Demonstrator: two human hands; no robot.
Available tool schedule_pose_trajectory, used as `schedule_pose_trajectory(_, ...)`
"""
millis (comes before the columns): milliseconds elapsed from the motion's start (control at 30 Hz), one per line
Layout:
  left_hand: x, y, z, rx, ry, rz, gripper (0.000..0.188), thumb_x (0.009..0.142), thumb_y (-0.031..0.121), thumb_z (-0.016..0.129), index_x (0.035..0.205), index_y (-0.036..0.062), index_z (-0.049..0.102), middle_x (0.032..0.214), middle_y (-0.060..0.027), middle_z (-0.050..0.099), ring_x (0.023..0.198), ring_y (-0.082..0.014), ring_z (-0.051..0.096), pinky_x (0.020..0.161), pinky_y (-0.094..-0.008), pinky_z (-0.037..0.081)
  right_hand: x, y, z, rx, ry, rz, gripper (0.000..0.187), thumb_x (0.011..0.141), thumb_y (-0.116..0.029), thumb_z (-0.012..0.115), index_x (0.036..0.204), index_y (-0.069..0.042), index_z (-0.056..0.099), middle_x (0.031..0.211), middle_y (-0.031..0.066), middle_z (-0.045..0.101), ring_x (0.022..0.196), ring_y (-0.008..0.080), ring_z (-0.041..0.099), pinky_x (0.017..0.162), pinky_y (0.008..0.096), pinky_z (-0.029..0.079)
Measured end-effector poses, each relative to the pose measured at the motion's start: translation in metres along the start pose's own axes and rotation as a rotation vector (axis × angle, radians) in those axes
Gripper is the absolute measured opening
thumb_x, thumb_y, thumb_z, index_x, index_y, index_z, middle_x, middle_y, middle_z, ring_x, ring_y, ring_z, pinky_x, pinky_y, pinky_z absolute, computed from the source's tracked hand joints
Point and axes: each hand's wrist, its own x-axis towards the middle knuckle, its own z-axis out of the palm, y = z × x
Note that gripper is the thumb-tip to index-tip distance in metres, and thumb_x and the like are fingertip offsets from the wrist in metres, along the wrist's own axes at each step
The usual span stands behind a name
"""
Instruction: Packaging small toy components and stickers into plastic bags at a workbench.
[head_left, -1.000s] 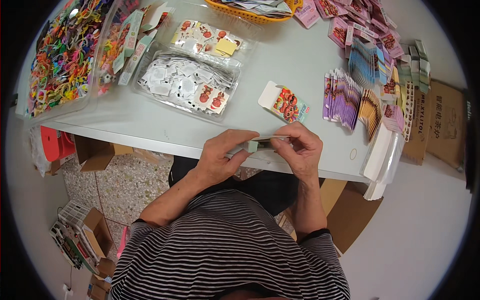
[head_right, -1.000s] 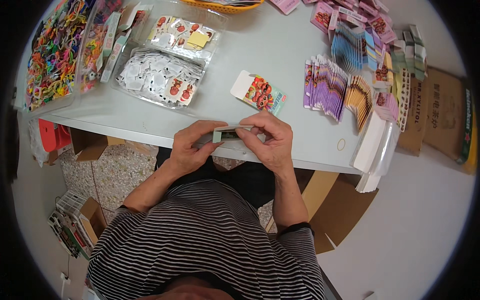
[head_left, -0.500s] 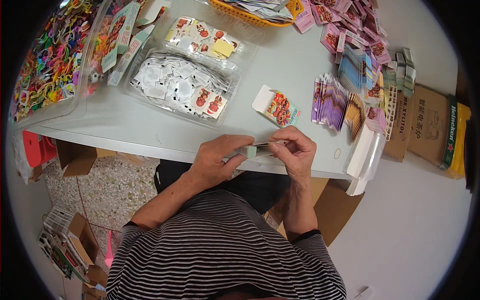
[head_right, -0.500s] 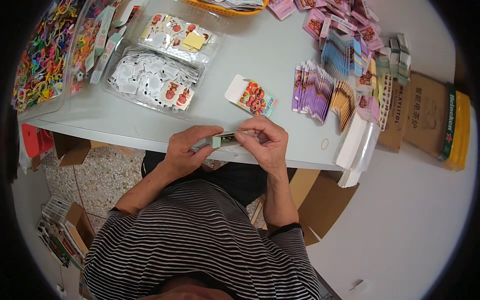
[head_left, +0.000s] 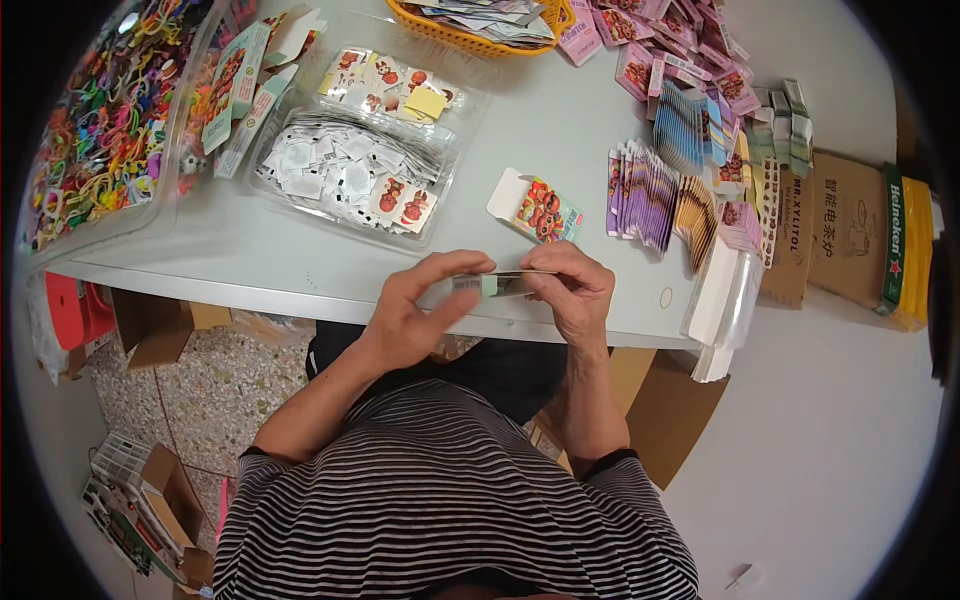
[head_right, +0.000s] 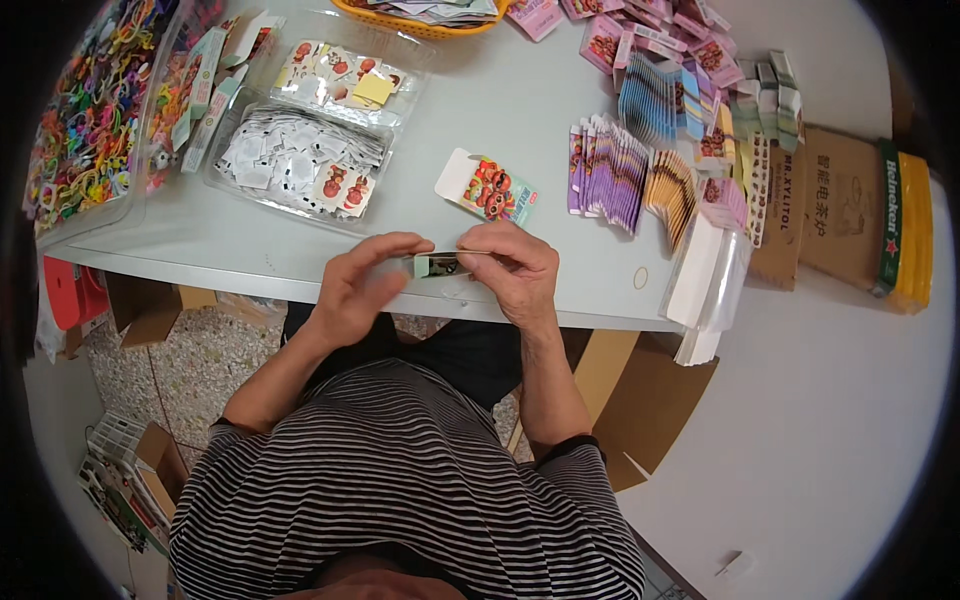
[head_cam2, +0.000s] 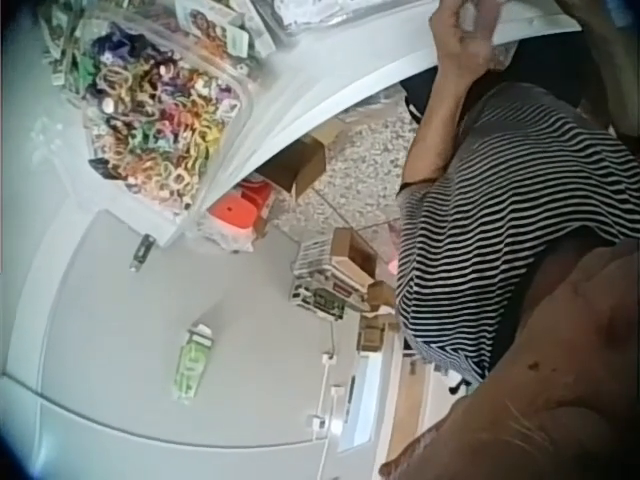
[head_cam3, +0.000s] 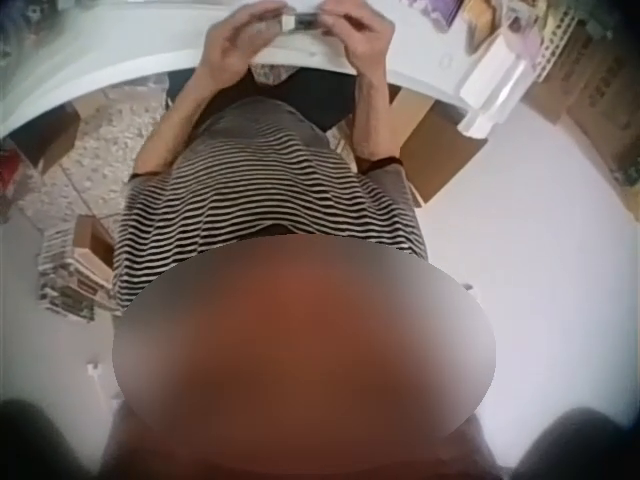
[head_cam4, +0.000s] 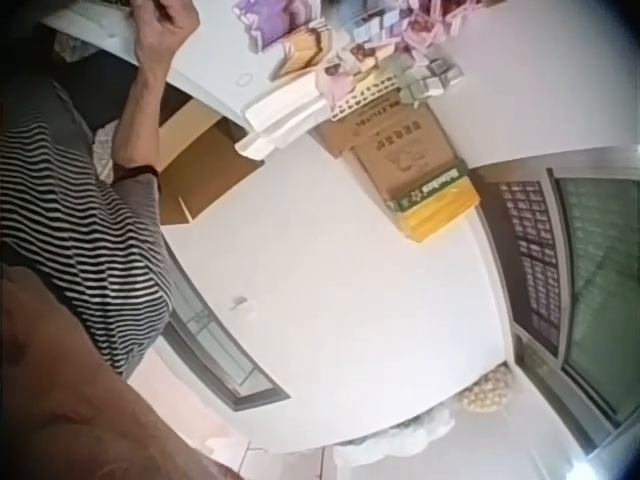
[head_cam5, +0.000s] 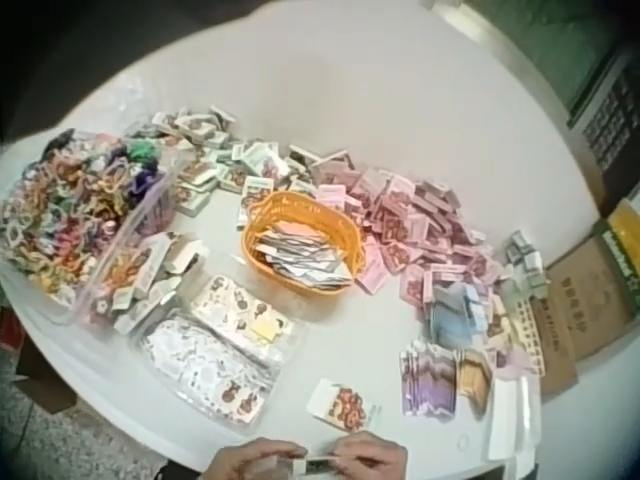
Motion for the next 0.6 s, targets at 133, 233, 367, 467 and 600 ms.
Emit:
schedule_pose_trajectory(133,0.007,0.004,0.002,-0.039,-0.052,-0.096,0.028,0.094,-0.002,0.063,0.121,-0.0015,0.067,0.122,-0.0121,0.070,0.116,-0.0183,0.063,0.102,-0.0323,0.047,-0.005,0.002,-0.001,0.044,0.017,-0.001,0.020,0.083,0.011,0.072,0.100,0.002,0.076,0.101,0.0124,0.070,0.081,0.0129,0.065,0.066,0.0239,0.052)
schedule_pose_trajectory(233,0.005,0.009,0.010,-0.093,-0.021,-0.149,0.024,0.094,-0.001,0.062,0.116,-0.0008,0.070,0.117,-0.0127,0.071,0.112,-0.0173,0.064,0.100,-0.0322,0.049,-0.006,0.004,0.000,0.061,-0.038,-0.058,0.022,0.083,0.012,0.069,0.102,0.002,0.076,0.103,0.0128,0.070,0.082,0.0130,0.064,0.066,0.0240,0.052)
schedule_pose_trajectory(367,0.001,0.011,0.016,-0.286,0.030,-0.202,0.018,0.090,-0.008,0.062,0.105,-0.0023,0.072,0.116,-0.0145,0.070,0.110,-0.0179,0.064,0.098,-0.0310,0.049,-0.017,0.015,-0.006,0.116,-0.082,-0.035,0.023,0.083,0.011,0.065,0.102,0.002,0.075,0.106,0.0180,0.069,0.085,0.0170,0.065,0.066,0.0256,0.055)
schedule_pose_trajectory(467,-0.004,0.004,0.018,-0.098,0.011,-0.023,0.018,0.089,-0.004,0.064,0.104,-0.0001,0.073,0.114,-0.0137,0.071,0.110,-0.0199,0.065,0.096,-0.0318,0.050,-0.020,0.023,-0.011,0.218,-0.127,-0.050,0.026,0.082,0.012,0.062,0.101,0.002,0.075,0.110,0.0196,0.068,0.087,0.0175,0.064,0.070,0.0262,0.054)
schedule_pose_trajectory(600,-0.010,0.002,0.018,0.079,0.036,0.113,0.019,0.088,-0.006,0.064,0.103,0.0000,0.073,0.115,-0.0140,0.071,0.110,-0.0210,0.065,0.096,-0.0322,0.050,-0.020,0.026,-0.014,0.197,-0.191,-0.100,0.030,0.078,0.013,0.062,0.103,0.002,0.076,0.113,0.0200,0.067,0.092,0.0190,0.062,0.079,0.0288,0.050)
